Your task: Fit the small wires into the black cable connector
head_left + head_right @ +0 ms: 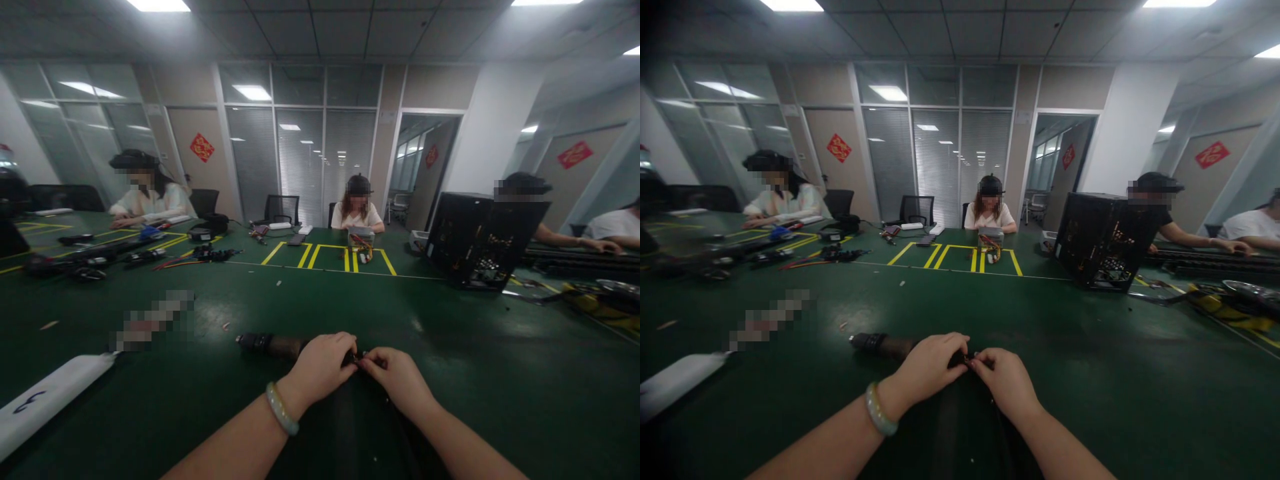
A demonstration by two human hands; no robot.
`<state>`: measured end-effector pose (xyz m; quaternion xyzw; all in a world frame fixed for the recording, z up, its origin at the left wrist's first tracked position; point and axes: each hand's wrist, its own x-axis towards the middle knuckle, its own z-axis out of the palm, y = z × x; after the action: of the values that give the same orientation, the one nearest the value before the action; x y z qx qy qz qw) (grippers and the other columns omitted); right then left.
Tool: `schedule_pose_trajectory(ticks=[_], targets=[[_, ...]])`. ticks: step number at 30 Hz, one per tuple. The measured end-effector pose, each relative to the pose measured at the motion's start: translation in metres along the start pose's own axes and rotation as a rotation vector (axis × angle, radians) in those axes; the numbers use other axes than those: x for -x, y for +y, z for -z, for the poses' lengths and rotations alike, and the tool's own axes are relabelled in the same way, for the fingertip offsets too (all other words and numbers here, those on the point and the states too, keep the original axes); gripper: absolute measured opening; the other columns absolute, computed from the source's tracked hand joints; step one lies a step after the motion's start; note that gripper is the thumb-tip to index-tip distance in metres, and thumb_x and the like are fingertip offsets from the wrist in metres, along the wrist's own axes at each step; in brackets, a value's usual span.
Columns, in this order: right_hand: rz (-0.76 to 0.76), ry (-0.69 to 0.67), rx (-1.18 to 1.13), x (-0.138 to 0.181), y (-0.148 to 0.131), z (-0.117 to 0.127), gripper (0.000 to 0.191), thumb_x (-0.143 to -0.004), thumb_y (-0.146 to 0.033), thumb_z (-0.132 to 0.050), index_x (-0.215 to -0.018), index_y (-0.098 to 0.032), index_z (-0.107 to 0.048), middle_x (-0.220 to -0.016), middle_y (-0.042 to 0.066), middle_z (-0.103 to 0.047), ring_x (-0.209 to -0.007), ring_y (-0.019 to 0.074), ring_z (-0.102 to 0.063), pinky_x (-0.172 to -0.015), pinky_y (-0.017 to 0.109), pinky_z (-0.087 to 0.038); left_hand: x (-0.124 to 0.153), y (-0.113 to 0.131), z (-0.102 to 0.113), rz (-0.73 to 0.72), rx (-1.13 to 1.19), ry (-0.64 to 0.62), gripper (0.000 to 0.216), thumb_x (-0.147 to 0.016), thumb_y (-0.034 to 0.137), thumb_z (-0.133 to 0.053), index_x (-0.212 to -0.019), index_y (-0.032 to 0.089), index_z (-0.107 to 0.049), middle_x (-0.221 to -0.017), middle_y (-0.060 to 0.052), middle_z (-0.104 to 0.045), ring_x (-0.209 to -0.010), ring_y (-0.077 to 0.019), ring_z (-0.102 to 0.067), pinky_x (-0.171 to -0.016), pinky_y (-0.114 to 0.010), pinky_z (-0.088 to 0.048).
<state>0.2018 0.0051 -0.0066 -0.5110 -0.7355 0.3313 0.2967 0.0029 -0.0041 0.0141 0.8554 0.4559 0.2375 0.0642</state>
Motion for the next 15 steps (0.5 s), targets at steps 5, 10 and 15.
schedule_pose_trajectory(ticks=[5,10,15], targets=[[-0.010,-0.007,0.024,0.0011,-0.0031,0.0036,0.019,-0.088,-0.037,-0.060,-0.084,-0.025,-0.075,-0.085,-0.001,-0.073,-0.077,0.0176,-0.066,-0.063,0.023,-0.043,-0.0005,-0.0009,0.0000,0.010,-0.017,-0.009,0.012,-0.085,0.023,-0.065,-0.096,0.022,-0.059,-0.101,-0.001,-0.065,-0.094,-0.0204,-0.061,-0.086,-0.033,-0.046],[-0.006,-0.013,0.052,0.0010,-0.0052,0.0046,0.021,-0.089,-0.037,-0.059,-0.082,-0.025,-0.074,-0.081,-0.001,-0.072,-0.074,0.0171,-0.066,-0.061,0.023,-0.041,-0.0013,-0.0008,0.0020,-0.077,-0.035,-0.045,0.006,-0.088,0.019,-0.061,-0.093,0.021,-0.061,-0.103,0.000,-0.066,-0.099,-0.0188,-0.061,-0.094,-0.033,-0.043],[-0.011,-0.014,0.035,0.0014,-0.0048,0.0031,0.022,-0.089,-0.038,-0.059,-0.081,-0.024,-0.074,-0.080,-0.001,-0.072,-0.072,0.0168,-0.066,-0.060,0.023,-0.041,-0.0007,-0.0004,0.0023,-0.064,-0.034,-0.041,0.012,-0.088,0.021,-0.063,-0.099,0.024,-0.060,-0.104,0.001,-0.065,-0.099,-0.0183,-0.061,-0.090,-0.032,-0.044]])
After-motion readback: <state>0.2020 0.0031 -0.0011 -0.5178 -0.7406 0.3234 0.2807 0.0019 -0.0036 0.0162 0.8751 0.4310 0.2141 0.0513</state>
